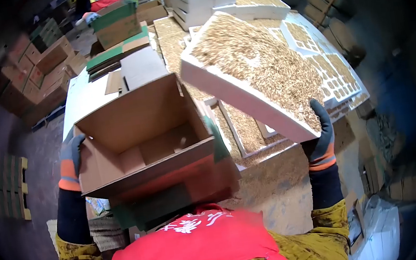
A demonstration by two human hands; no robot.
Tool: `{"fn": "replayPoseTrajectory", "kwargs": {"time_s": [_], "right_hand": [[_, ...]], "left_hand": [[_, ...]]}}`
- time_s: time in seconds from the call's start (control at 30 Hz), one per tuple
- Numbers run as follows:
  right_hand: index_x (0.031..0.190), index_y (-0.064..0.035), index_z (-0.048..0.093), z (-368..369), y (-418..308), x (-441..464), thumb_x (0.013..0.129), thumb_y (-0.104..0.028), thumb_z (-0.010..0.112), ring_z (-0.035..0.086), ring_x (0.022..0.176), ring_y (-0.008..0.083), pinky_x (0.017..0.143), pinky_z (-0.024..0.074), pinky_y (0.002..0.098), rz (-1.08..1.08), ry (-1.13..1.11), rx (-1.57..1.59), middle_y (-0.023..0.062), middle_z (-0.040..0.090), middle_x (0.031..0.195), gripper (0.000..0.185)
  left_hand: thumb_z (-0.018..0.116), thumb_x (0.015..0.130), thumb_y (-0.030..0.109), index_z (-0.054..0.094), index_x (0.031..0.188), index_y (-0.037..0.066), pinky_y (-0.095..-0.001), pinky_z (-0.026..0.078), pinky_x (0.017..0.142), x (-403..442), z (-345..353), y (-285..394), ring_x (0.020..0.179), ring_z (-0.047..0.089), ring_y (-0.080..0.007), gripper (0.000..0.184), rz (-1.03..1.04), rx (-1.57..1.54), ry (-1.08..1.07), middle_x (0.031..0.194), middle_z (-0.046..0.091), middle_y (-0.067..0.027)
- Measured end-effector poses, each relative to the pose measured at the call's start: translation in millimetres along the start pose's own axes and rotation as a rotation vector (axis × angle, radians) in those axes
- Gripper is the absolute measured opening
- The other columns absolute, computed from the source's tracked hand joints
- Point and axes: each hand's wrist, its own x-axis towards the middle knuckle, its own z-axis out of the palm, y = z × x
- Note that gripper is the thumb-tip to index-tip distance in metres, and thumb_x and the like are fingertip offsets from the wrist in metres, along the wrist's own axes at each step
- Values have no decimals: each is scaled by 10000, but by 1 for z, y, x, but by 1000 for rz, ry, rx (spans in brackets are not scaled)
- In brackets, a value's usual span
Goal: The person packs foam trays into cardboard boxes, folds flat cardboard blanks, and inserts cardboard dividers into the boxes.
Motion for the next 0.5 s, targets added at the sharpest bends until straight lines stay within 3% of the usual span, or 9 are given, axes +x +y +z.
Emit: {"fn": "replayPoseTrajectory", "kwargs": {"time_s": [0.07, 0.1, 0.13, 0.27, 0.3, 0.33, 0.4, 0.47, 0.5], "right_hand": [[1328, -2, 521, 39, -18, 6, 990, -88, 471, 546, 1215, 286, 1049, 448, 428, 51, -165, 166, 168, 538, 1351, 352], [1332, 0, 513, 54, -21, 6, 979, -121, 518, 546, 1214, 274, 1044, 450, 416, -133, -219, -269, 164, 538, 1348, 374], [1337, 3, 506, 69, -22, 7, 968, -155, 566, 546, 1213, 261, 1040, 451, 403, -331, -259, -702, 159, 538, 1346, 406], [1298, 2, 532, 136, -23, 8, 897, -136, 671, 563, 1203, 262, 1022, 448, 386, -607, -576, -882, 150, 593, 1277, 446], [1298, 5, 533, 150, -27, 11, 809, -9, 629, 557, 1216, 273, 1035, 445, 401, -541, -682, -800, 156, 583, 1285, 499], [1298, 8, 533, 163, -32, 13, 721, 118, 588, 550, 1229, 283, 1048, 442, 416, -465, -783, -719, 163, 573, 1292, 590], [1288, 11, 536, 186, -33, 14, 723, 134, 581, 554, 1220, 290, 1043, 446, 416, -389, -894, -710, 167, 560, 1295, 580], [1266, -29, 559, 219, -36, 8, 751, 91, 697, 563, 1200, 283, 1021, 461, 408, -381, -899, -770, 171, 554, 1280, 547], [1267, -37, 561, 225, -31, 6, 759, 68, 713, 561, 1201, 284, 1021, 461, 409, -338, -906, -768, 171, 544, 1292, 540]], "left_hand": [[621, 843, 237, 669, 1077, 8, -298, 465, 570, -5, 2, 18, 649, 560, -152, 331, -151, -29, -1, 795, 631, -110], [609, 860, 266, 639, 1160, -2, -309, 462, 535, -10, 6, 40, 590, 546, -166, 404, -379, 2, 29, 779, 620, -107], [589, 887, 281, 543, 1300, -40, -316, 513, 688, -13, 7, 32, 777, 628, -218, 525, -210, -104, 6, 971, 660, -161], [537, 948, 299, 396, 1418, -55, -319, 328, 1096, -8, 18, 4, 1317, 448, -286, 605, -230, -203, 10, 1438, 450, -226], [519, 962, 314, 401, 1413, -57, -323, 316, 1105, -5, 22, -17, 1325, 443, -283, 596, -136, -356, -10, 1425, 461, -237], [491, 979, 249, 405, 1416, -47, -315, 396, 1041, -13, 27, -9, 1228, 524, -259, 534, -88, -248, 81, 1361, 526, -211], [455, 995, 170, 398, 1424, -32, -286, 478, 931, -19, 19, -8, 1074, 593, -220, 478, -279, -849, -89, 1241, 597, -163], [434, 1008, 137, 438, 1398, -16, -260, 518, 825, -17, 27, -34, 944, 604, -168, 419, -214, -1029, -71, 1123, 630, -116], [436, 1016, 161, 479, 1357, -16, -267, 520, 829, -30, 20, -22, 950, 602, -166, 387, -149, -1378, -195, 1083, 643, -109]]}}
